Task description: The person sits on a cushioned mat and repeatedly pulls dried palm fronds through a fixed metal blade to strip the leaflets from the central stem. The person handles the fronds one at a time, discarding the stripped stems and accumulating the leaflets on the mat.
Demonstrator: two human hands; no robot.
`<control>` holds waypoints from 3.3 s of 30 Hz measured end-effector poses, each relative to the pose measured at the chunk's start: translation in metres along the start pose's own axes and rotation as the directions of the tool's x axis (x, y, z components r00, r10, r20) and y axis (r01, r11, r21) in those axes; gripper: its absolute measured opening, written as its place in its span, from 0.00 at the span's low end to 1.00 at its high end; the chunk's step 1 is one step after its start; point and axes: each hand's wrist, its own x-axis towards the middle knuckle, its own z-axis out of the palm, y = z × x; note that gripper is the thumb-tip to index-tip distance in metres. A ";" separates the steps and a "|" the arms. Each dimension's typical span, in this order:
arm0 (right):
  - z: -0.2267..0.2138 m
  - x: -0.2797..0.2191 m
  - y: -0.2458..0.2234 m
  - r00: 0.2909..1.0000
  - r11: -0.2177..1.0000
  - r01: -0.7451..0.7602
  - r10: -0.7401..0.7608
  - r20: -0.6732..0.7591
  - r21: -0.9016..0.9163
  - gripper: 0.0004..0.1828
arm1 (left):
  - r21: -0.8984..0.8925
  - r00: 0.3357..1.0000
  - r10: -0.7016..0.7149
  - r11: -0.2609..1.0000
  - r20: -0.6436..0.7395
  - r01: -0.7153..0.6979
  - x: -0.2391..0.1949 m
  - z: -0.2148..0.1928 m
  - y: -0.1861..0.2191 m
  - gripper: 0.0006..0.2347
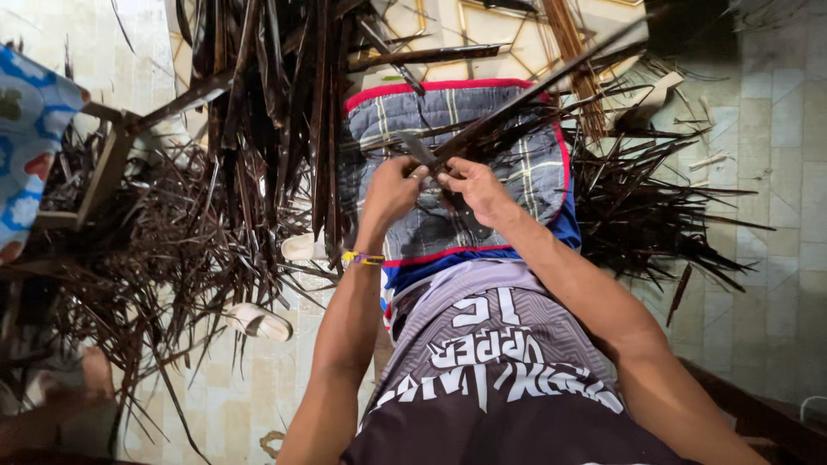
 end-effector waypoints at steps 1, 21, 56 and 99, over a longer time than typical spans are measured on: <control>0.002 -0.004 -0.010 1.000 1.000 0.006 -0.006 -0.004 0.006 0.10 | 0.007 1.000 0.006 1.000 0.002 -0.006 0.005 0.006 -0.008 0.17; -0.031 0.014 -0.006 0.985 0.972 -0.075 0.108 -0.138 0.225 0.20 | 0.115 1.000 -0.003 0.993 -0.030 0.006 -0.037 -0.025 0.041 0.32; -0.159 0.012 -0.073 0.827 0.832 0.293 0.026 -0.561 0.470 0.07 | -0.140 0.882 -0.023 0.989 -0.470 -0.048 -0.051 -0.057 -0.047 0.10; 0.006 0.004 -0.046 0.919 0.927 0.300 -0.343 -0.192 -0.224 0.19 | -0.125 0.868 0.280 0.925 -0.410 -0.357 -0.031 -0.037 -0.013 0.30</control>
